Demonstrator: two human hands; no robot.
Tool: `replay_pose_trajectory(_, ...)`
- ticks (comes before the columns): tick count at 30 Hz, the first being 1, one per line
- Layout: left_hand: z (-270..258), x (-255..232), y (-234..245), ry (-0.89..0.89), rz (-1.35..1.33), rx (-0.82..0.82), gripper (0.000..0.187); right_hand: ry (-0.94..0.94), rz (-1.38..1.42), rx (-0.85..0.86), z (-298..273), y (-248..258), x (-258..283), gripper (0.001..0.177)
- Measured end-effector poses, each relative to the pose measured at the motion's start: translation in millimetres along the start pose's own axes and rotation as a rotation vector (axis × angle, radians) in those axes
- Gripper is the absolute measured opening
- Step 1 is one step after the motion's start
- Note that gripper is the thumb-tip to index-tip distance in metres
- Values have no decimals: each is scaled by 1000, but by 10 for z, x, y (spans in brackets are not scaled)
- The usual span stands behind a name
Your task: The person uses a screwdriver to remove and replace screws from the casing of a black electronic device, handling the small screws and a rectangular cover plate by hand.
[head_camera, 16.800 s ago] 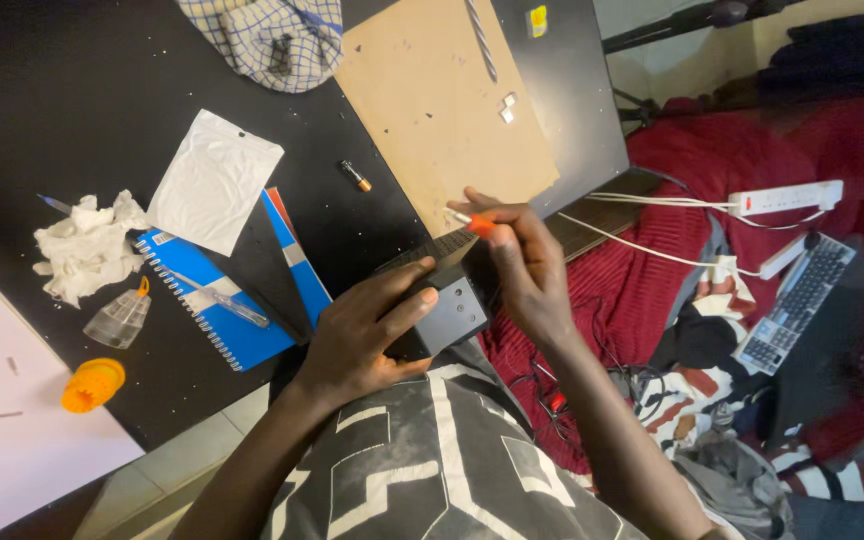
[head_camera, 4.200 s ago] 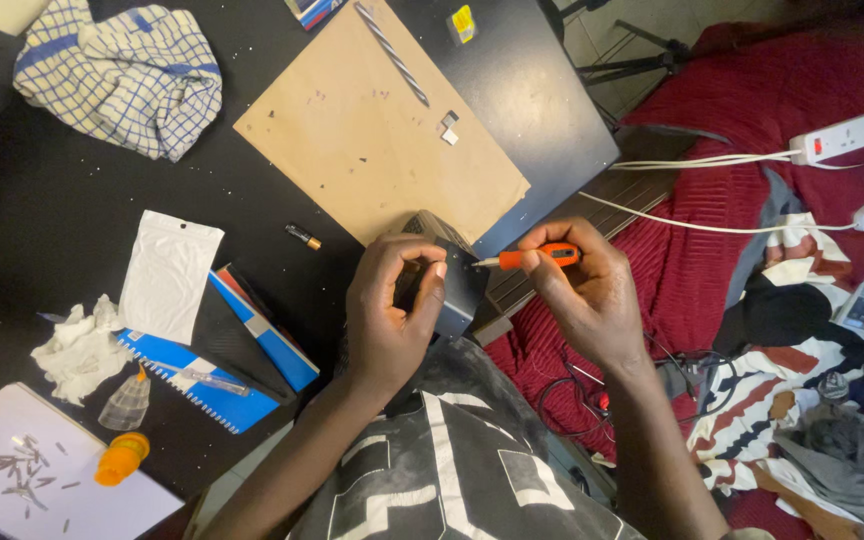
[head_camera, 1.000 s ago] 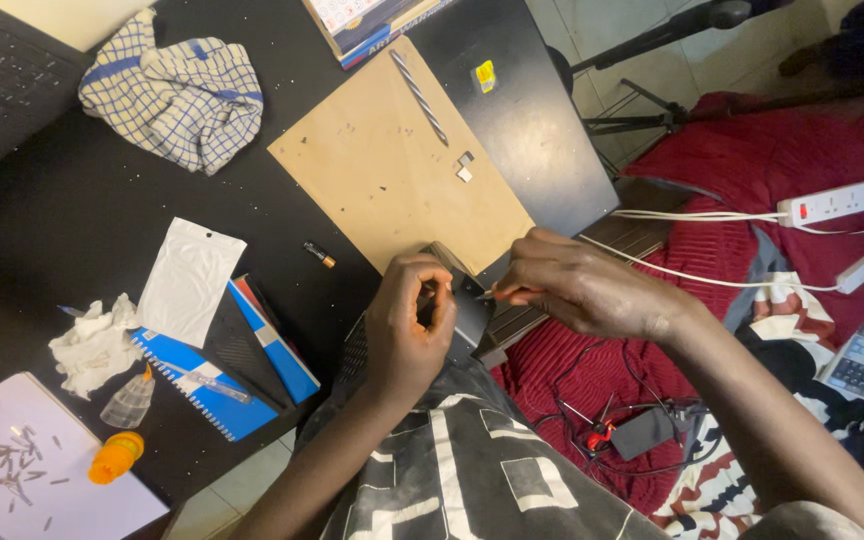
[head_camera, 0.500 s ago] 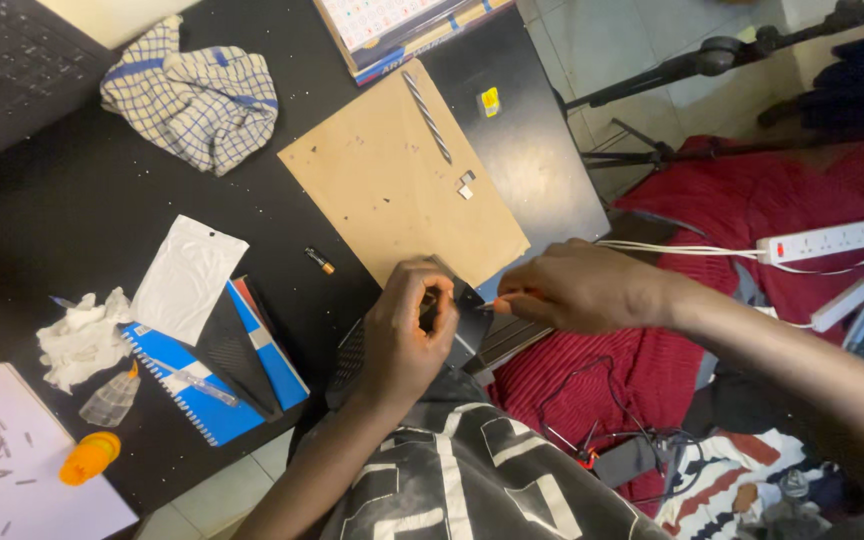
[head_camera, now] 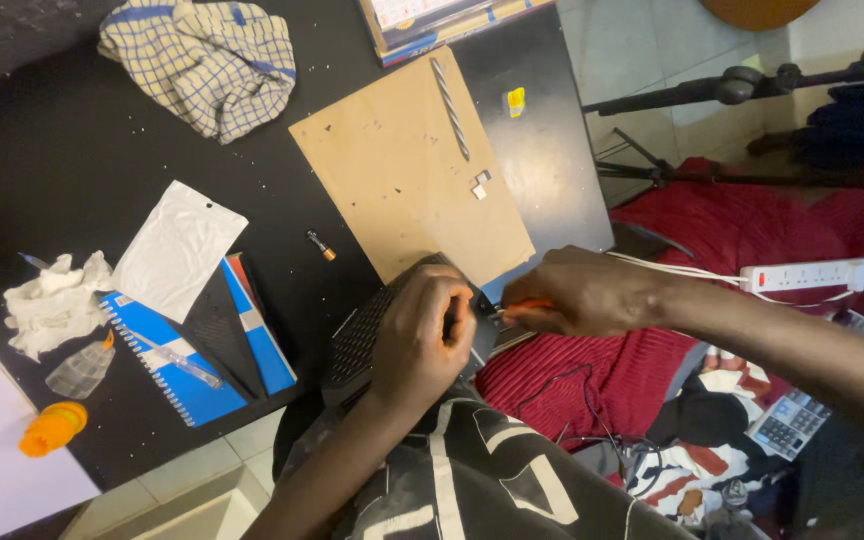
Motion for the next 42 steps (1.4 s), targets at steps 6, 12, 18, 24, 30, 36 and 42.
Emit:
replay_pose_trajectory(6, -6, 7, 25, -4, 12, -12, 25, 232, -390, -37, -97, -23, 263, 26)
replay_pose_trajectory(12, 43, -25, 31, -22, -18, -45, 26, 435, -625, -100, -119, -18, 457, 22)
replay_pose_trajectory(18, 46, -33, 19, -26, 8, -35, 26, 399, -582, -248, -160, 42, 523, 24)
replay_pose_trajectory(24, 57, -36, 35, -31, 27, -34, 25, 123, -429, -286, -154, 135, 444, 28)
replay_pose_trajectory(30, 31, 24, 14, 2, -24, -15, 25, -275, 25, -430, -269, 207, 123, 33)
replay_pose_trajectory(36, 32, 7, 36, -44, -33, -35, 24, -83, 596, -590, -350, 21, 60, 28)
replay_pose_trajectory(42, 36, 83, 7, 15, -32, 2, 21, -437, 168, -555, -405, 13, -205, 23)
Point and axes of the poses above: each hand's wrist, its own z-axis towards the middle knuckle, its own y-axis out of the back of the hand, x = y × z, the point moved 9 cm from there along z, towards the middle knuckle, and after that the axes turned 3 degrees about -x, right-handed, at the moved point
